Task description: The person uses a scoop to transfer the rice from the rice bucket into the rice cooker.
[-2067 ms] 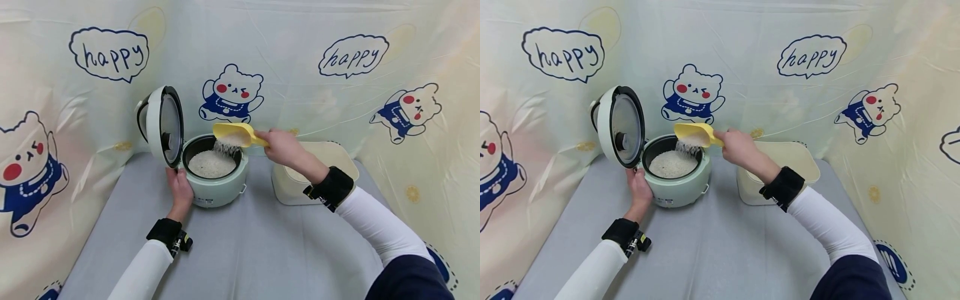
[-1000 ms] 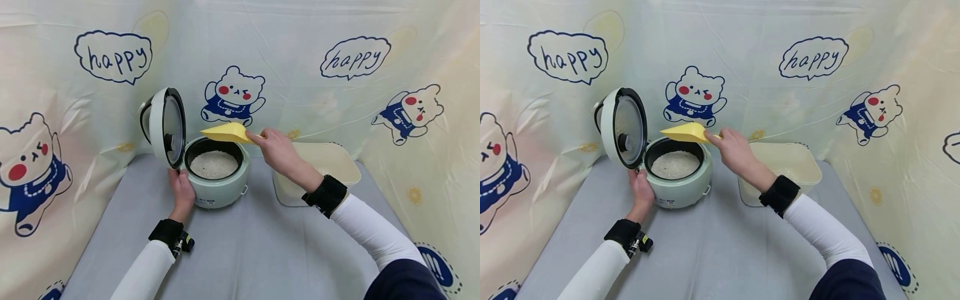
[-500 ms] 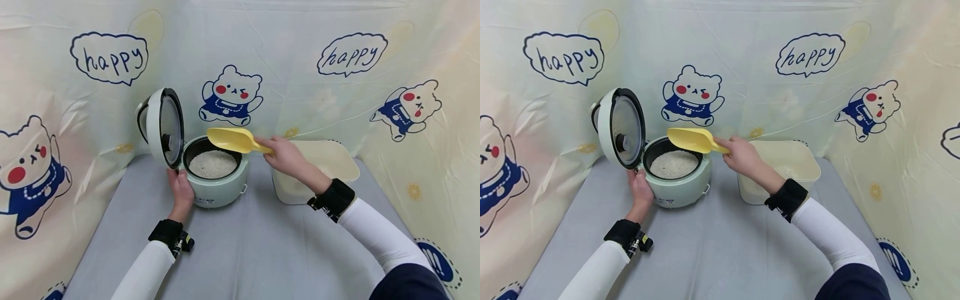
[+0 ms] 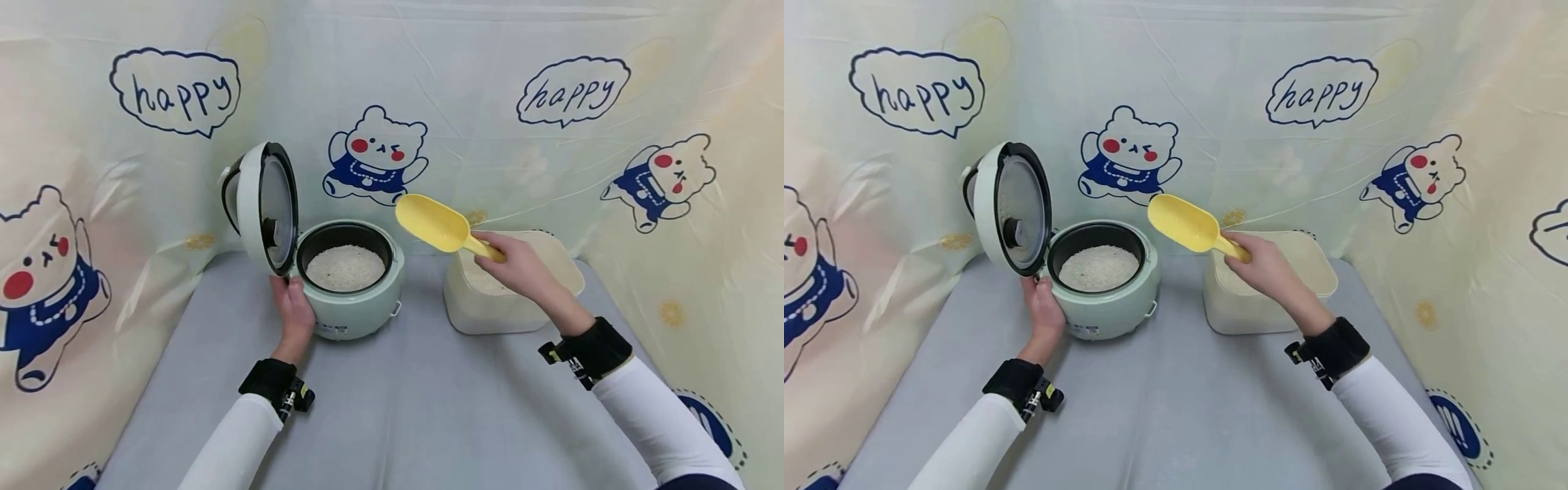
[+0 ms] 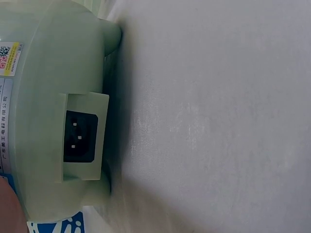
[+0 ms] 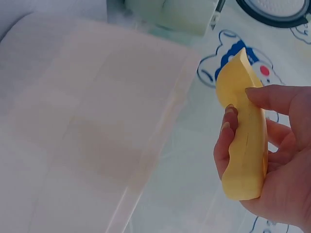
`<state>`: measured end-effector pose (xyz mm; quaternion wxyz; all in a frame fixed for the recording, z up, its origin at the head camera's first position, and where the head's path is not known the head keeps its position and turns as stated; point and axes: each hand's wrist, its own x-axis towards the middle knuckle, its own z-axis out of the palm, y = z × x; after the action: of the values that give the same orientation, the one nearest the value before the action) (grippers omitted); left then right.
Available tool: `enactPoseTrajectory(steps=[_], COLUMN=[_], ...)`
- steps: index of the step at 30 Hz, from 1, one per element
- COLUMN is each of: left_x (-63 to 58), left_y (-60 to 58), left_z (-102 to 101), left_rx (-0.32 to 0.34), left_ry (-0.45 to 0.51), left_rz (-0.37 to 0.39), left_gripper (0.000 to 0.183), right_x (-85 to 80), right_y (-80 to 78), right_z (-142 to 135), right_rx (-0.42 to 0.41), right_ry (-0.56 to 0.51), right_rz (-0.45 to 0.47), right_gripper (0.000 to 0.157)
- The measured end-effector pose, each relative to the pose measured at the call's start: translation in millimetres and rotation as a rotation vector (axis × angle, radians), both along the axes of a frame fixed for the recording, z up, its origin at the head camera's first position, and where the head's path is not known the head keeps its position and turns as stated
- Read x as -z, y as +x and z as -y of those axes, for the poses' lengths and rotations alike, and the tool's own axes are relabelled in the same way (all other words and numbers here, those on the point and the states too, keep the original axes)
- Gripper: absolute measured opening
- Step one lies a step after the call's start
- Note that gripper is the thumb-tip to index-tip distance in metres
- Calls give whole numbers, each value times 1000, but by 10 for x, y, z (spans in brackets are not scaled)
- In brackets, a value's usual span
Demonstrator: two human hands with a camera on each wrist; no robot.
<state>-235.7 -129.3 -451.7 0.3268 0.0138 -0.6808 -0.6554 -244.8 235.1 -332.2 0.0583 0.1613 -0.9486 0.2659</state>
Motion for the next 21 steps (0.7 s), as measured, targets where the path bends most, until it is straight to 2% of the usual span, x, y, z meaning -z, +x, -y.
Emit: enactPoseTrajectory(steps=[6,10,16,21], left_x=[8,1,13,9], left_y=[5,4,-3,-10], left_z=[12,11,11,14], left_rx=[6,19,19,23], left_ry=[-16,-20,-15,-15], left_rz=[-23,-25,-2,-2], left_gripper=[59,60,60,61], right_x=[9,9,-4,20], right_y=[130,243,391,451], right_z=[-257,-392,-515,-602], right_rx=[23,49,101,126], right_ry=[-8,35,80,90], right_rz=[-19,-32,-12,7], right_gripper=[46,45,43,42])
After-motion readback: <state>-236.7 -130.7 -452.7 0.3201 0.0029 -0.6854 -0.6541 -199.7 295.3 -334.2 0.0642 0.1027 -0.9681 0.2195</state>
